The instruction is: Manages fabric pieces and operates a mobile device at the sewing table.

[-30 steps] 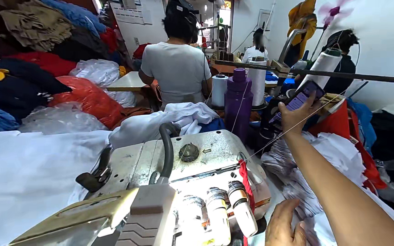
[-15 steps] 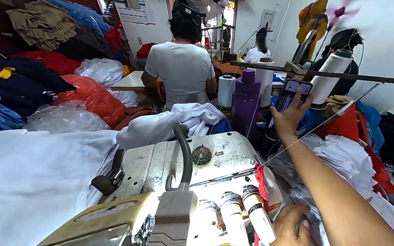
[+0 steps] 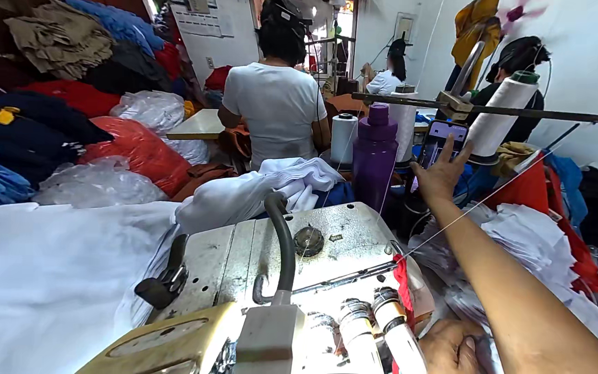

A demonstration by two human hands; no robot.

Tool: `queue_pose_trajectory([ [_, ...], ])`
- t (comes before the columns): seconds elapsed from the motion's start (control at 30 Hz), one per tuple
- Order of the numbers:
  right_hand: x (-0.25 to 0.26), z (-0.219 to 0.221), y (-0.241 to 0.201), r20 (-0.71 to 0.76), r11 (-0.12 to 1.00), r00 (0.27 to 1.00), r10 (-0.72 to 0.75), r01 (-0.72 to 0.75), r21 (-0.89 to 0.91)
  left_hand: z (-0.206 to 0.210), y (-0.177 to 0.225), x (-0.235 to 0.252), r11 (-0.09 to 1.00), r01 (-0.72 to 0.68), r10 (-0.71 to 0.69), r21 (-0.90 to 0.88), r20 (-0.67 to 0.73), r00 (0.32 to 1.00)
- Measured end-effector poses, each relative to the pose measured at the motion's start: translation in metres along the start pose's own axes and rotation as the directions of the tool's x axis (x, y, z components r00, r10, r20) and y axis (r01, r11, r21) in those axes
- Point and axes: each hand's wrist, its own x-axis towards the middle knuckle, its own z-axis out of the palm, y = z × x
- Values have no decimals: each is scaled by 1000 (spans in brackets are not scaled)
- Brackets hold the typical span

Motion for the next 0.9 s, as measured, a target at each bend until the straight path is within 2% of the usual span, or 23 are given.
queue_pose_trajectory([
  [0.27, 3, -13, 2, 88, 988, 992, 94, -104, 113, 0, -2, 0, 1000, 22, -22, 7, 38, 999],
  [0.43, 2, -18, 5, 133, 963, 965, 226, -242, 119, -1, -2, 1, 999, 26, -27, 22, 44, 999],
  [0.57, -2, -20, 5, 162, 949, 953, 256, -280, 144, -2, -3, 1, 999, 36, -37, 29, 51, 998],
  [0.73, -8, -19, 16, 216, 884, 915, 342, -391, 255, -3, -3, 2, 997, 65, -69, 44, 82, 994],
  [0.9, -18, -9, 32, 291, 810, 891, 348, -442, 385, -3, -3, 2, 996, 58, -62, 62, 73, 995],
])
